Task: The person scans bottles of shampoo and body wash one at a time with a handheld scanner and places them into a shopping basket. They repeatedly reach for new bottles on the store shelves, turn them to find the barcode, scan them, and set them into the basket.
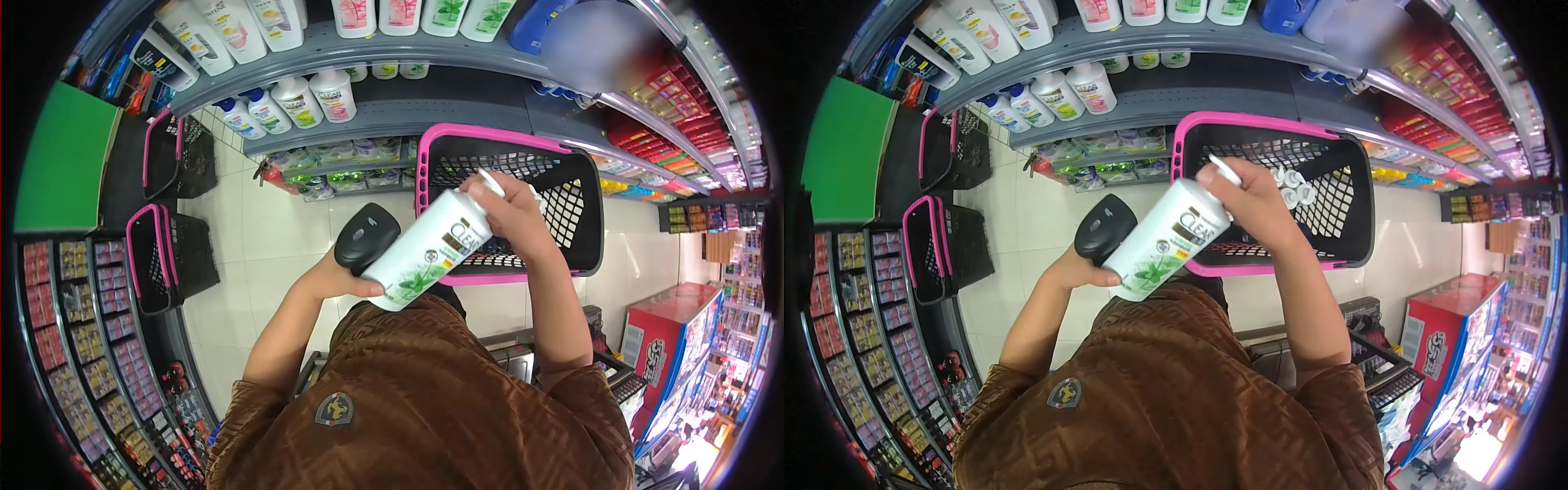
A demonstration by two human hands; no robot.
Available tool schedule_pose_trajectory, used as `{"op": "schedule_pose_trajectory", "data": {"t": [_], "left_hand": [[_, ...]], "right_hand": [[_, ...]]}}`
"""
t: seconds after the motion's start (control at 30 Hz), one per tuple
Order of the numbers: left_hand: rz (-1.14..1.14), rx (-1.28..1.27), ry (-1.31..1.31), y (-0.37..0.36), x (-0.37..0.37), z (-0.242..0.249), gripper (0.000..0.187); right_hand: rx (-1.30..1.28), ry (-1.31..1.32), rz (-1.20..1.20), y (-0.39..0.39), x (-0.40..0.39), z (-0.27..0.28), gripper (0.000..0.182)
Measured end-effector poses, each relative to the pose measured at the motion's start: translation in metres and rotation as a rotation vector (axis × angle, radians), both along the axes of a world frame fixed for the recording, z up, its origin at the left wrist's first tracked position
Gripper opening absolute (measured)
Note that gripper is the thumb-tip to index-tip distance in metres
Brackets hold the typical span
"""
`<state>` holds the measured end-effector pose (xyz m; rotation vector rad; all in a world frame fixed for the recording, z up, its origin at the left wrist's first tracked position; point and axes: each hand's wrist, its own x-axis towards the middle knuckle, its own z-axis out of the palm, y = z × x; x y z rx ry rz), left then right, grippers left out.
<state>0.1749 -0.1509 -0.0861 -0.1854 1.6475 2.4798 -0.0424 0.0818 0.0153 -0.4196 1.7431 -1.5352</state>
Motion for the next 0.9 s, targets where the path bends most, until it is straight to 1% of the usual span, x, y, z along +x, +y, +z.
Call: {"op": "schedule_pose_trajectory", "data": {"t": [0.03,0.07,0.1,0.17,0.2,0.23,0.3,0.33,0.37,0.43,0.47,0.5,0.57,0.67,0.7,0.77,0.8,0.87,0.9], "left_hand": [[0.007,-0.045,0.017,0.001,0.002,0.001,0.093],[0.015,-0.091,0.036,0.0,0.003,0.002,0.091],[0.031,-0.1,0.039,0.0,0.002,0.003,0.091],[0.255,-0.013,-0.061,0.002,0.003,0.001,0.083],[0.378,-0.109,-0.094,0.0,0.003,-0.001,0.069],[0.506,-0.179,-0.255,-0.004,0.005,-0.008,0.057],[0.66,-0.333,-0.325,-0.014,0.011,-0.018,0.054],[0.703,-0.304,-0.357,-0.015,0.016,-0.015,0.052],[0.716,-0.298,-0.361,-0.014,0.021,-0.013,0.052],[0.771,-0.079,-0.336,-0.007,0.037,-0.009,0.051],[0.775,-0.047,-0.334,-0.004,0.044,-0.013,0.051],[0.788,-0.042,-0.333,-0.001,0.051,-0.014,0.051],[0.741,-0.072,-0.372,0.007,0.063,-0.017,0.05],[0.752,-0.041,-0.393,0.014,0.079,-0.023,0.05],[0.746,-0.036,-0.399,0.016,0.083,-0.025,0.05],[0.759,-0.022,-0.416,0.02,0.09,-0.023,0.05],[0.764,-0.018,-0.417,0.021,0.094,-0.025,0.051],[0.77,-0.015,-0.418,0.019,0.096,-0.029,0.051],[0.787,0.003,-0.406,0.018,0.097,-0.03,0.052]], "right_hand": [[0.057,0.047,0.028,-0.005,-0.001,0.0,0.027],[0.034,-0.011,0.014,-0.007,-0.001,-0.004,0.027],[0.026,-0.007,0.03,-0.01,-0.006,-0.007,0.027],[-0.011,-0.003,0.005,-0.017,-0.015,-0.016,0.027],[-0.059,0.078,-0.025,-0.027,-0.018,-0.019,0.027],[-0.06,0.074,-0.012,-0.037,-0.019,-0.023,0.027],[-0.136,0.451,-0.094,-0.06,-0.024,-0.034,0.028],[-0.149,0.521,-0.074,-0.07,-0.03,-0.041,0.03],[-0.149,0.52,-0.06,-0.081,-0.036,-0.049,0.03],[-0.104,0.62,-0.041,-0.105,-0.052,-0.069,0.03],[-0.106,0.769,-0.049,-0.12,-0.066,-0.082,0.034],[-0.109,0.77,-0.035,-0.133,-0.078,-0.089,0.034],[0.046,0.99,-0.035,-0.158,-0.1,-0.1,0.039],[0.099,0.983,-0.064,-0.194,-0.129,-0.117,0.042],[0.199,0.973,-0.046,-0.206,-0.147,-0.129,0.048],[0.269,0.997,-0.017,-0.226,-0.173,-0.139,0.058],[0.275,0.995,-0.015,-0.239,-0.188,-0.152,0.058],[0.061,1.13,-0.041,-0.268,-0.214,-0.182,0.068],[0.063,1.128,-0.041,-0.278,-0.219,-0.184,0.068]]}}
